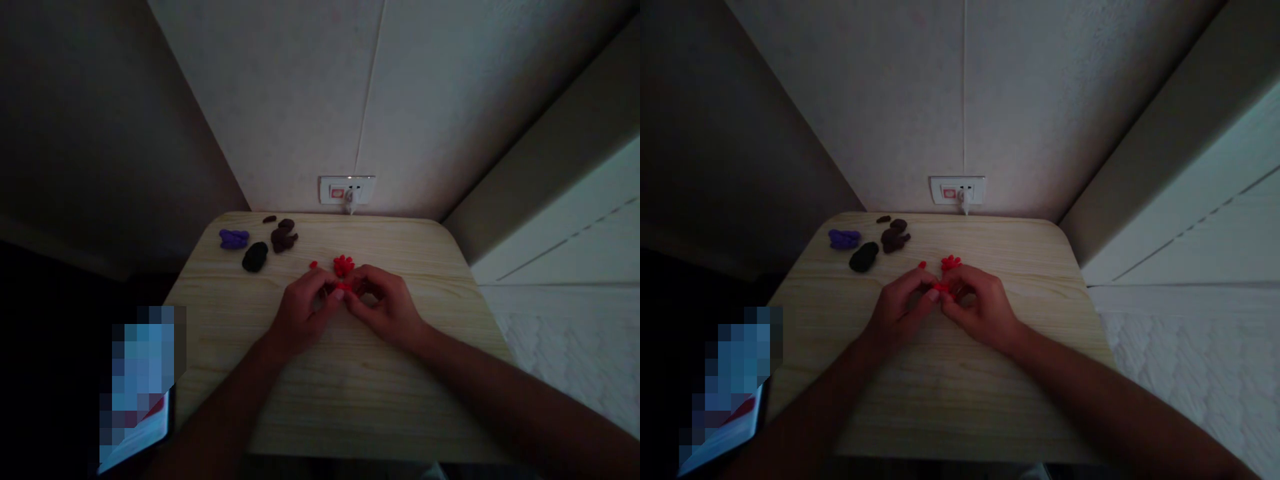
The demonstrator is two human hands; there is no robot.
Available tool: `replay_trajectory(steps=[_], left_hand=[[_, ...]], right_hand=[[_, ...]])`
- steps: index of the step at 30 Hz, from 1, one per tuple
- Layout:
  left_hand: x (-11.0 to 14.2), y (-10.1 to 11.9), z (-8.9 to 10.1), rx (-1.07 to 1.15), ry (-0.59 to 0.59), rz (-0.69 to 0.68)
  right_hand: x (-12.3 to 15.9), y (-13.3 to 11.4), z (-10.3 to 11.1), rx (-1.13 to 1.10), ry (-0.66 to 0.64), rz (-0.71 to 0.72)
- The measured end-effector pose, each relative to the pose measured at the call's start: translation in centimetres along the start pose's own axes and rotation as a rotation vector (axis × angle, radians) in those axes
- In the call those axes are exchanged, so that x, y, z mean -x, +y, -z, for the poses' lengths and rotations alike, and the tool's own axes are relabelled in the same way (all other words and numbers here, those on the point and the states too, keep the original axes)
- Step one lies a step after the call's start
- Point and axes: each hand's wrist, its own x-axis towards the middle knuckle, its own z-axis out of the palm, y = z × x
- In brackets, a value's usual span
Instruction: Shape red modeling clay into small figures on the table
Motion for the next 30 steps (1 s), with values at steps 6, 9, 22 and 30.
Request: replay_trajectory(steps=[6,9,22,30], left_hand=[[0.0,0.3,0.3,-0.004,0.012,-0.037],[0.0,0.5,0.5,-0.037,-0.009,-0.055],[0.1,0.8,-0.2,0.086,0.012,0.052],[0.1,0.2,-0.9,0.339,0.057,0.184]], right_hand=[[0.0,-0.1,0.2,0.041,-0.064,0.042],[0.0,-0.1,0.3,0.04,-0.125,0.053],[-0.2,-0.4,0.0,-0.001,-0.148,0.108],[0.0,-0.3,-0.1,-0.076,-0.093,0.081]])
